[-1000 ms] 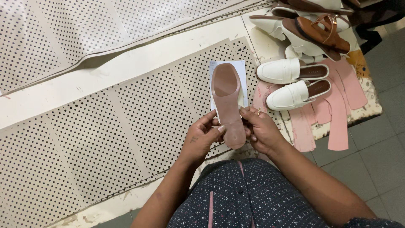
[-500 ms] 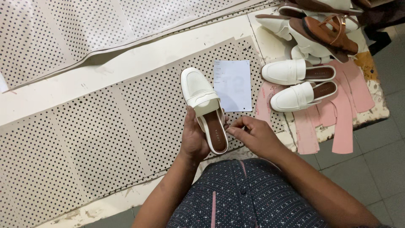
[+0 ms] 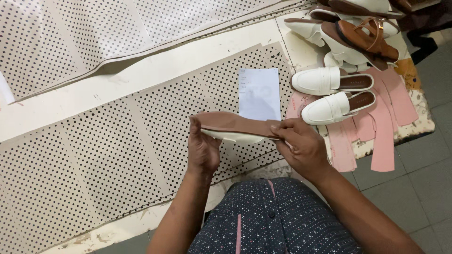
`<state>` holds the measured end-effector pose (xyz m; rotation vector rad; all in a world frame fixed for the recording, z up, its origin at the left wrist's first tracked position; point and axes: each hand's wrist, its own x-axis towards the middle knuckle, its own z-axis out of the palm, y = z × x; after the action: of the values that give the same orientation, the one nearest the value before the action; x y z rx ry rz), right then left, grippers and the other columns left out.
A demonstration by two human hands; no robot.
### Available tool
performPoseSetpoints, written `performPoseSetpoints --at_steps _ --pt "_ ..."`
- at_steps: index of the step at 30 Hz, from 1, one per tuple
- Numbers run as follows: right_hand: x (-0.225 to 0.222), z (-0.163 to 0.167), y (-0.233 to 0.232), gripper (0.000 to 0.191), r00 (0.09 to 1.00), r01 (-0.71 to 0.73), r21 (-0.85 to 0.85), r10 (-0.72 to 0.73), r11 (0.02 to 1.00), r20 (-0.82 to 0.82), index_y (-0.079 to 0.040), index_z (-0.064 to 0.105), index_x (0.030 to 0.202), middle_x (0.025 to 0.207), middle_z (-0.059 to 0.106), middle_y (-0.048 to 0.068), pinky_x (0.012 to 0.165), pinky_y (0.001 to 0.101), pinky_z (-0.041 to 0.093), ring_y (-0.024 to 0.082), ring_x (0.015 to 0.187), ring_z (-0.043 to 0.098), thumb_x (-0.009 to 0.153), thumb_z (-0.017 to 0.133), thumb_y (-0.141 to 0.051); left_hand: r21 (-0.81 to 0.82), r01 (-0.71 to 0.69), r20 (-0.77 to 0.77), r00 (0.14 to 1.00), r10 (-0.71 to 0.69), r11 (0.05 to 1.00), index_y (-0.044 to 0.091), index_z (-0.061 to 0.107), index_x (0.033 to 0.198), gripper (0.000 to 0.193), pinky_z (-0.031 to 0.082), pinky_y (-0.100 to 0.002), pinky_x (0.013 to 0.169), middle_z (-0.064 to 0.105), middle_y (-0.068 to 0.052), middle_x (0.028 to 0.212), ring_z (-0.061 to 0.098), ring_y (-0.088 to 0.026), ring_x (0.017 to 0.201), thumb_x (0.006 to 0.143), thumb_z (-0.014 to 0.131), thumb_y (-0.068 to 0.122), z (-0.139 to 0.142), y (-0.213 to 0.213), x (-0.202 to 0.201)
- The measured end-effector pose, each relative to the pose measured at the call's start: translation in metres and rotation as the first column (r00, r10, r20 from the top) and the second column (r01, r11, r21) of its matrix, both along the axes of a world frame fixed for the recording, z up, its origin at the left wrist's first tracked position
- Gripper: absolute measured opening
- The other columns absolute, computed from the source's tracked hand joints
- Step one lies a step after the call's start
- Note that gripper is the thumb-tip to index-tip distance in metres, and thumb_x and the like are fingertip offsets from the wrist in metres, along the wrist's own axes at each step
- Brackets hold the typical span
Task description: The person places a pink shoe-shaped template on perforated material and marks its outline with a pencil. They then lift and reposition the template to mark additional sections. Finally, they pick up a white slip-on shoe, remove its insole, and compare it to the marked material.
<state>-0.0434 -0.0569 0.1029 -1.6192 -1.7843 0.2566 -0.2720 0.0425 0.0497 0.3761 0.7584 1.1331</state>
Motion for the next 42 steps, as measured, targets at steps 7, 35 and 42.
performPoseSetpoints --at_steps 7,35,42 --pt "0.005 -0.004 -0.007 0.025 0.993 0.107 0.109 -0.111 0.988 0.032 -0.008 0.077 0.111 0.115 0.063 0.009 0.076 0.0262 0.063 0.018 0.094 0.070 0.087 0.080 -0.003 -0.079 0.041 0.049 0.998 -0.037 0.996 0.000 0.033 0.151 0.064 0.049 -0.044 0.112 0.054 -0.024 0.138 0.058 -0.032 0.125 0.090 0.052 0.003 0.010 0.002 -0.007" --pt "0.053 0.002 0.008 0.031 0.845 0.323 -0.397 -0.450 0.859 -0.288 -0.008 0.074 0.119 0.099 0.075 0.007 0.071 0.0265 0.056 0.014 0.084 0.071 0.090 0.076 -0.017 -0.221 0.220 -0.072 0.968 -0.241 0.950 0.001 0.041 0.146 0.065 0.052 -0.050 0.102 0.056 -0.022 0.138 0.057 -0.032 0.127 0.100 0.039 0.048 0.013 -0.004 0.006" --pt "0.166 -0.004 0.063 0.031 0.682 0.470 -0.412 -0.617 0.781 -0.392 -0.005 0.076 0.119 0.088 0.068 0.009 0.061 0.0296 0.046 0.013 0.067 0.057 0.091 0.077 -0.017 -0.199 0.338 -0.093 0.928 -0.361 0.920 -0.003 0.040 0.146 0.066 0.052 -0.046 0.103 0.057 -0.025 0.139 0.059 -0.034 0.125 0.102 0.038 0.046 -0.004 -0.005 0.014"
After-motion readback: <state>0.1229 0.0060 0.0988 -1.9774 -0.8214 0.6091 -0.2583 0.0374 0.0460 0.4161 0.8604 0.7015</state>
